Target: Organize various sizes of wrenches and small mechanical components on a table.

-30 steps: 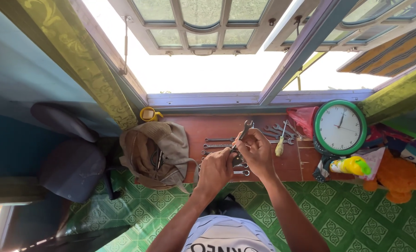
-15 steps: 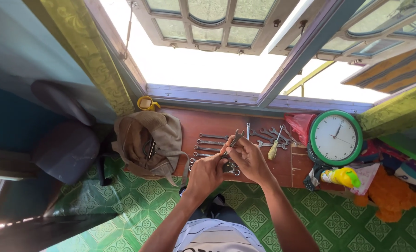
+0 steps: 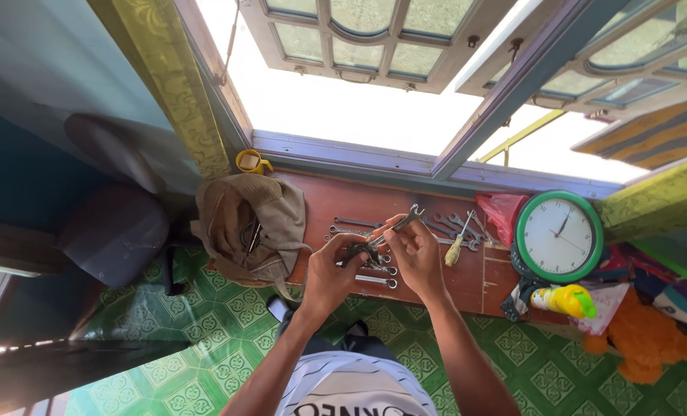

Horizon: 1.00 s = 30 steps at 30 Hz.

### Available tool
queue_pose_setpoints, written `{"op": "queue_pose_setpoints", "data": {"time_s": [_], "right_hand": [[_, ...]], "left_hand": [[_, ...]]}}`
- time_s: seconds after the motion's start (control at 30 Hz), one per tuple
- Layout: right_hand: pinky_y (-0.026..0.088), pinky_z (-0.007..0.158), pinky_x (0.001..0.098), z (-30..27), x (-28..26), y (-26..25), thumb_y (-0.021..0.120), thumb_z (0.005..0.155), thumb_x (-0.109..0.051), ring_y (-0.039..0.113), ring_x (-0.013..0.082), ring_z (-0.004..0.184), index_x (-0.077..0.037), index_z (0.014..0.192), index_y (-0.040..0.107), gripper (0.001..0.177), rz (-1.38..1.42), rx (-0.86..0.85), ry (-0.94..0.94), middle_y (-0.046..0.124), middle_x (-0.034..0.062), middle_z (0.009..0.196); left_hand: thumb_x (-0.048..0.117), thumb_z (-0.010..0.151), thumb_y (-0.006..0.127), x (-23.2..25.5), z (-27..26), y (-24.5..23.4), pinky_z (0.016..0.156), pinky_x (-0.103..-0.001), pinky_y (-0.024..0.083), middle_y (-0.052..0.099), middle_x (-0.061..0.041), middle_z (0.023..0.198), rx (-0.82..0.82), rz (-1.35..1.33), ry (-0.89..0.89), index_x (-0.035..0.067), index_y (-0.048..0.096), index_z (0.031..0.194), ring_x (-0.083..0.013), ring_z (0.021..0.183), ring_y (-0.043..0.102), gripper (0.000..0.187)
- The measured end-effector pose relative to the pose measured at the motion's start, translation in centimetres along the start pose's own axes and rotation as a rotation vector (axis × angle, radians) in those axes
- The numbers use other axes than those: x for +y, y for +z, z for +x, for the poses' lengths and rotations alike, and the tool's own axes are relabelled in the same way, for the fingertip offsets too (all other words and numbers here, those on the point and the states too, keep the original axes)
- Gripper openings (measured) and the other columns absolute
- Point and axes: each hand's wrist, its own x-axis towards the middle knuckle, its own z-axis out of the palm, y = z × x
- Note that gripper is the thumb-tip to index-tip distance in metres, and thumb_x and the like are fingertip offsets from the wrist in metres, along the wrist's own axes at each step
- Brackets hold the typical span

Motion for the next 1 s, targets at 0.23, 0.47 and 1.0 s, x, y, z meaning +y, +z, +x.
{"op": "queue_pose_setpoints", "data": {"time_s": [0.23, 0.47, 1.0], "right_hand": [[0.059, 0.083, 0.0284, 0.1, 2.5, -0.7, 0.068, 0.099, -0.009, 0.072, 0.0157, 0.096, 0.0, 0.115, 0.059, 0.021, -0.045, 0.079, -0.056, 0.075, 0.0136, 0.102], [0.059, 0.079, 0.0285, 0.6, 2.8, 1.0, 0.067, 0.102, -0.01, 0.071, 0.0144, 0.092, -0.001, 0.112, 0.058, 0.016, -0.002, 0.157, -0.088, 0.071, 0.0108, 0.099], [0.057, 0.074, 0.0256, 1.0, -1.5, 6.7, 0.071, 0.097, -0.011, 0.069, 0.0107, 0.087, 0.0, 0.108, 0.072, 0.016, -0.307, 0.272, -0.003, 0.068, 0.004, 0.101]], "left_hand": [[0.002, 0.091, 0.073, -0.3, 1.2, -0.7, 0.075, -0.029, 0.059, 0.081, -0.011, 0.099, -0.113, -0.049, 0.05, 0.0, 0.069, 0.117, -0.0098, 0.089, 0.074, 0.026], [0.0, 0.091, 0.074, -1.3, 3.7, -2.0, 0.066, -0.027, 0.057, 0.081, -0.01, 0.091, -0.159, 0.071, 0.161, 0.002, 0.078, 0.11, -0.0084, 0.074, 0.071, 0.02], [0.004, 0.085, 0.079, 0.7, 6.8, -4.8, 0.075, -0.025, 0.06, 0.081, -0.008, 0.093, -0.283, -0.022, 0.081, 0.002, 0.075, 0.111, -0.0089, 0.085, 0.075, 0.026]]}}
